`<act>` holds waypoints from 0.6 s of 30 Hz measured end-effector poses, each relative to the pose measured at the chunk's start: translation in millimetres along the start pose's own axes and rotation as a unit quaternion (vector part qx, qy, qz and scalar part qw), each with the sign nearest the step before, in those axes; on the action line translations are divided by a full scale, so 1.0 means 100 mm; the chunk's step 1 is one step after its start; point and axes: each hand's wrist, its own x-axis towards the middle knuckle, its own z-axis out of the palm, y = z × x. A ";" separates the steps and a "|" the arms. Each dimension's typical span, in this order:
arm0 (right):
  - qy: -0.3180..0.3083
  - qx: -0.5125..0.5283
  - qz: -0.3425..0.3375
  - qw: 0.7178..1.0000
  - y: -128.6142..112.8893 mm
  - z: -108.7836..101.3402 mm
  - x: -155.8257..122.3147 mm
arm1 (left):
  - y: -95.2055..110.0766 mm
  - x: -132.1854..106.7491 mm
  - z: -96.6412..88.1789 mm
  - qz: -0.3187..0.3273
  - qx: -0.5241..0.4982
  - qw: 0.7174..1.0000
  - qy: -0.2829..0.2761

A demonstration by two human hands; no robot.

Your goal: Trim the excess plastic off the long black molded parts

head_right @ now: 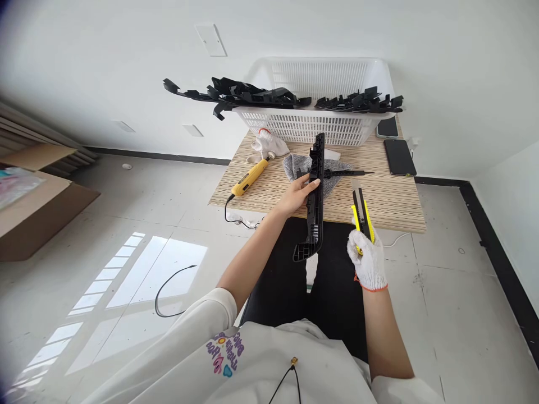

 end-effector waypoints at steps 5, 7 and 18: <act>0.005 -0.009 0.002 1.000 -0.02 0.01 -0.01 | -0.02 0.08 -0.02 0.023 0.014 0.999 0.018; 0.011 -0.022 0.005 1.000 -0.03 0.03 -0.02 | -0.04 0.07 -0.02 0.008 0.004 1.000 0.022; -0.048 -0.060 0.019 0.997 0.00 0.04 -0.07 | 0.13 -0.42 0.10 0.061 -0.076 0.995 0.026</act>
